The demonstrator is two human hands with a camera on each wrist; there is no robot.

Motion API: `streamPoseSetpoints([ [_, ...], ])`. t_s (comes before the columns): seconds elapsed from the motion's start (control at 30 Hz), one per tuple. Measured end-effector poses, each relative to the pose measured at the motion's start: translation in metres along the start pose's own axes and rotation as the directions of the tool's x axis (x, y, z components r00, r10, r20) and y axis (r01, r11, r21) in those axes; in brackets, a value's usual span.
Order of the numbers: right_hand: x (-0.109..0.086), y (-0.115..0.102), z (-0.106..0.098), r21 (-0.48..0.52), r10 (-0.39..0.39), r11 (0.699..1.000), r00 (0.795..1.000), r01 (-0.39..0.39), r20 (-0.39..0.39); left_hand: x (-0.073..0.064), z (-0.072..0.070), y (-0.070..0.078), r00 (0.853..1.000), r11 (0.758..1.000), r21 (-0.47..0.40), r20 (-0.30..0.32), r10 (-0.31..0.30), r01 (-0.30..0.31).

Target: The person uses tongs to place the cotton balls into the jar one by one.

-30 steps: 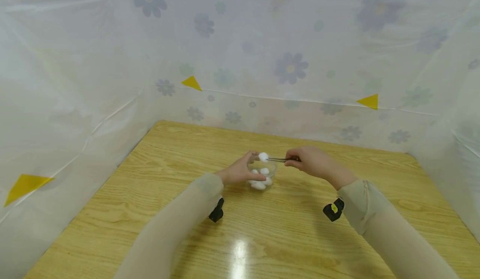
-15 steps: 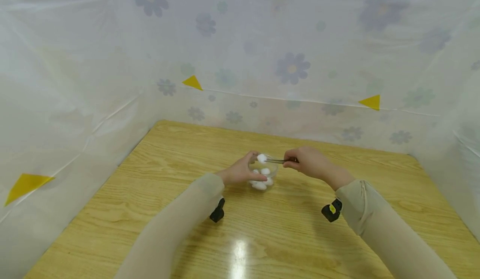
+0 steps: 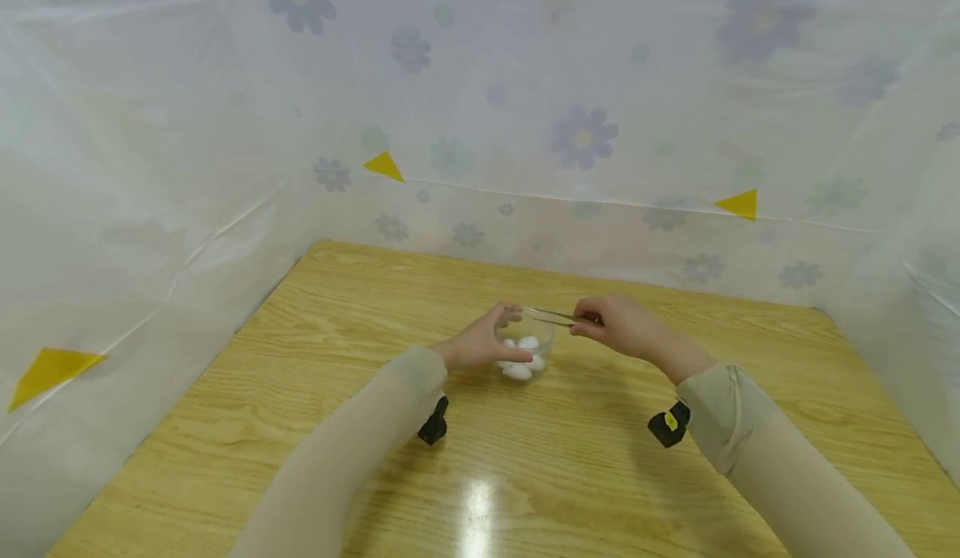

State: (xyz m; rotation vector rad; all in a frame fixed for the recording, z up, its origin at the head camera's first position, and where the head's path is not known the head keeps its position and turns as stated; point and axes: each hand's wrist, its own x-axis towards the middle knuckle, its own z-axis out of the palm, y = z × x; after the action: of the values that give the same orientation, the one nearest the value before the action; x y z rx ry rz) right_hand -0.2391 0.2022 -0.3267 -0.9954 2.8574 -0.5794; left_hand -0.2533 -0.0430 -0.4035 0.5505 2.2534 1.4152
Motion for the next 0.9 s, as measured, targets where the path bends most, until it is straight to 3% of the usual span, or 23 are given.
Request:
streamPoseSetpoints([
  [0.4, -0.012, 0.006, 0.005, -0.018, 0.177, 0.984, 0.983, -0.178, -0.050, -0.001, 0.000, 0.002, 1.000, 1.000, 0.000, 0.002, -0.003, 0.003],
  [0.63, -0.017, 0.007, 0.008, -0.013, 0.307, 0.951, 0.949, -0.309, -0.077, 0.004, 0.003, 0.003, 1.000, 1.000, 0.025, -0.002, 0.014, -0.014],
  [0.9, -0.014, 0.011, 0.013, 0.044, 0.391, 0.920, 0.918, -0.388, -0.065, 0.006, 0.003, 0.001, 1.000, 1.000, 0.025, -0.014, 0.015, -0.015],
])
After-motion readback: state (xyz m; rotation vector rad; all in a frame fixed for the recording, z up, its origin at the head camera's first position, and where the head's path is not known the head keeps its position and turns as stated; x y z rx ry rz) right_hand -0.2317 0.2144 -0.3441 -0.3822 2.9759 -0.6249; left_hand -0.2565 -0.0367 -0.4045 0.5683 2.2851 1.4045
